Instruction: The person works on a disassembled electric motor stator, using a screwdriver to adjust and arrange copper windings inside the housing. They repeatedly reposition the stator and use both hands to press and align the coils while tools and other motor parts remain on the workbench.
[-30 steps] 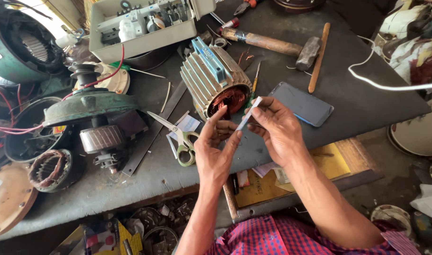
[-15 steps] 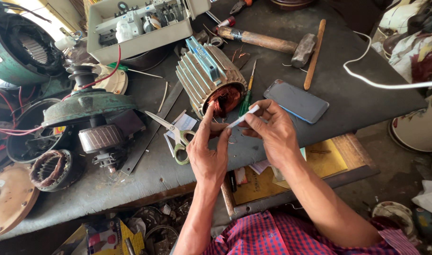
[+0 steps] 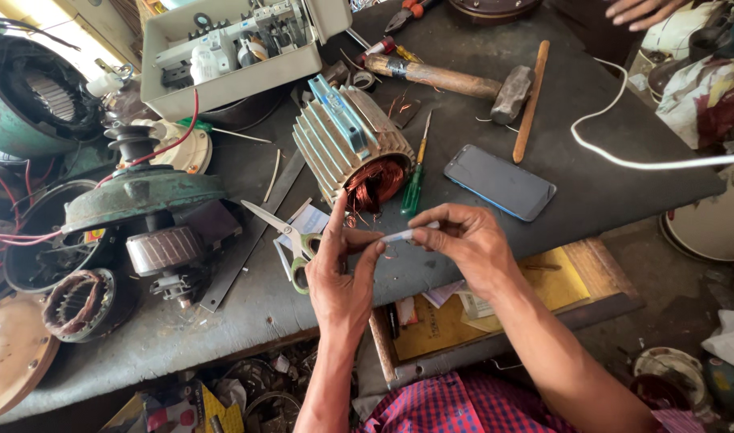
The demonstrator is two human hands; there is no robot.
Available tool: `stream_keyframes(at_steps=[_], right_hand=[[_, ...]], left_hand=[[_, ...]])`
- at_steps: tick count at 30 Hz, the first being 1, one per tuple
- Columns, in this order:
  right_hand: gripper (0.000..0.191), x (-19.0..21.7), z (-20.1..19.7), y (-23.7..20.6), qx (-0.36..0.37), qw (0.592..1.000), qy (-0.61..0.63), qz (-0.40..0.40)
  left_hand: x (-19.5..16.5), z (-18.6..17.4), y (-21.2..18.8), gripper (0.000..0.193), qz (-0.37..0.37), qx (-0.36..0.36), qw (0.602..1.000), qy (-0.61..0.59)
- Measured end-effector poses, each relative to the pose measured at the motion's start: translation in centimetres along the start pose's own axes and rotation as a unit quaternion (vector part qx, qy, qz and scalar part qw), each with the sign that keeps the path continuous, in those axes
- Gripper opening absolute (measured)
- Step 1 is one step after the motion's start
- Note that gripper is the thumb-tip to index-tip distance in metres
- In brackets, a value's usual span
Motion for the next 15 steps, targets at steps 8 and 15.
stream_keyframes(at_steps=[8,15], right_hand=[[0.017,7.2,2.9,-1.3,0.061,0.89,-0.341,-0.296],[0.016,7.2,4.3,-1.6,0.034,0.834,-0.412,-0.366]], left_hand=[[2.2,1.5,0.2,0.091,-0.128,0.058,0.981,-0.136],[2.1,1.8,2.1,0.086,-0.154,0.096,0.977,-0.116]])
Point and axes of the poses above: each hand's wrist, its own y-axis towards the middle knuckle, its own z-axis out of the palm, x = y × z, the point moved 8 cm from there along y, towards the middle knuckle, and after that the axes turned 6 degrees about -x, right-handed, at the moved point
